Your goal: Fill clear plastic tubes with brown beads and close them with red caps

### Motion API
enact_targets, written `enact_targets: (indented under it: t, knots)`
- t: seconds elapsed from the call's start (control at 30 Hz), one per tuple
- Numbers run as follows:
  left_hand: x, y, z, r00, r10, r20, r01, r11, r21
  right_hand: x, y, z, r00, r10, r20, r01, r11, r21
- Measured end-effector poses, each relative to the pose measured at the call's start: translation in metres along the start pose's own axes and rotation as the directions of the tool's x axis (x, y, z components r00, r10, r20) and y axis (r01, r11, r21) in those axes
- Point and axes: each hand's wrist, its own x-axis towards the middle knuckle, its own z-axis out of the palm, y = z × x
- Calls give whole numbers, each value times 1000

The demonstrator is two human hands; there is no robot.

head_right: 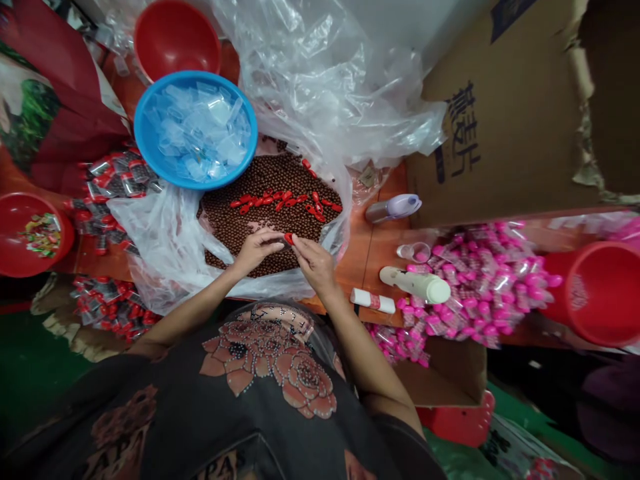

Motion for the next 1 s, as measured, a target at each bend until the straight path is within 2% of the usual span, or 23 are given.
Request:
enact_targets:
  t: [0.17, 0.33, 0.43, 0.53, 0.63, 0.73, 0.87, 0.93, 1.0]
  knots:
    - [-4, 8, 6, 999, -32, -18, 31, 998, -53, -3, -3, -1, 1000, 12, 5, -12, 1000, -27]
    - [-9, 13, 21, 969, -239, -64, 211, 933, -292, -5, -1, 8, 999, 48, 18, -46, 995, -91]
    - [-9, 14, 28, 943, -332, -10, 295, 850, -437, -5, 1, 9, 997, 62, 39, -56, 990, -128]
    - [-7, 16, 31, 918, -387, 84, 373, 776, -508, -6, 2, 10, 993, 45, 113, -27, 988, -152]
    - [-5, 21, 34, 877, -460, 138, 456, 711, -535, -9, 3, 12, 986, 9, 165, 16, 989, -150]
    - [-4, 25, 39, 863, -476, 171, 490, 703, -515, -12, 6, 14, 990, -4, 142, 25, 989, -147]
    - [-2, 28, 43, 872, -469, 144, 471, 718, -514, -12, 3, 15, 989, 55, 140, -48, 997, -59]
    - [-1, 30, 42, 867, -485, 115, 469, 714, -520, -11, 0, 15, 985, 130, 115, -138, 988, 68]
    - [-1, 34, 39, 855, -507, 112, 482, 696, -532, -10, -3, 14, 968, 243, 59, -250, 931, 265]
